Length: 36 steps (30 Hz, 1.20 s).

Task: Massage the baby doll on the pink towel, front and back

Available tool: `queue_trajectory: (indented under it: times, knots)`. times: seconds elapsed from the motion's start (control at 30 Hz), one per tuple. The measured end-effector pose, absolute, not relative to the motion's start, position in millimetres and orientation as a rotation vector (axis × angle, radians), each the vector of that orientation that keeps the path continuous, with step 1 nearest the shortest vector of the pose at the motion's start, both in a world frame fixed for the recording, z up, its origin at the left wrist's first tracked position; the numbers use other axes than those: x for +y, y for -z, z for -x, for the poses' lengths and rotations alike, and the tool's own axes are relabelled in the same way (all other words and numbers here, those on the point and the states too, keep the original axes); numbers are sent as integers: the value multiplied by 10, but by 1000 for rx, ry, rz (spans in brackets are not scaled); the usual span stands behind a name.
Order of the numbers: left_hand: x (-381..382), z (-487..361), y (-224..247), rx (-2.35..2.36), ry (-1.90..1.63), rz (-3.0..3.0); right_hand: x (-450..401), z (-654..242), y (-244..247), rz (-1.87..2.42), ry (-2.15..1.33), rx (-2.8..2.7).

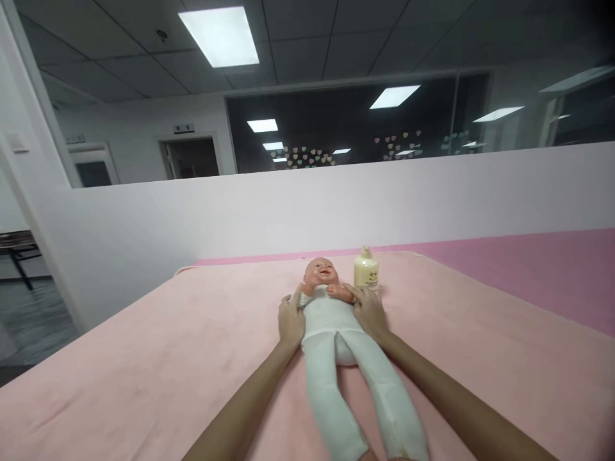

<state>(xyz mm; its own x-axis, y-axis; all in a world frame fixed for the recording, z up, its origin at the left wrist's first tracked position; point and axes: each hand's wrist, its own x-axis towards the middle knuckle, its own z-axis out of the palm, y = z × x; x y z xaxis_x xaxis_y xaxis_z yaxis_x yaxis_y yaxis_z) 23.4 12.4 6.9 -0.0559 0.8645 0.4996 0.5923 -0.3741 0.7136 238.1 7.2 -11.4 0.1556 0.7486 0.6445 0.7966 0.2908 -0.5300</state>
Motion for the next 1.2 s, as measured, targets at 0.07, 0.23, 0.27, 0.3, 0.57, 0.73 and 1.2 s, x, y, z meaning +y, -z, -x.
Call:
queue_trajectory:
  times: [0.07,0.23,0.27,0.3,0.57,0.73,1.2]
  knots:
    - [97,-270,-83,1644,-1263,-2108,79,-2421,137,1447,66,-1612]
    - [39,-294,-62,1746,-1194,-2133,1,-2473,145,1384,-22,-1504]
    - [30,-293,-58,1755,-1198,-2113,-25,-2472,131,1370,-61,-1474]
    - [22,-291,-55,1749,-1199,-2098,-53,-2469,114,1368,-102,-1432]
    - [15,-255,-80,1633,-1245,-2011,-122,-2507,42,1371,-320,-831]
    - [30,-238,-98,1567,-1281,-2032,-46,-2513,76,1250,-264,-929]
    - [156,-139,-52,1322,-1613,-1596,-9,-2472,74,1202,-493,-962]
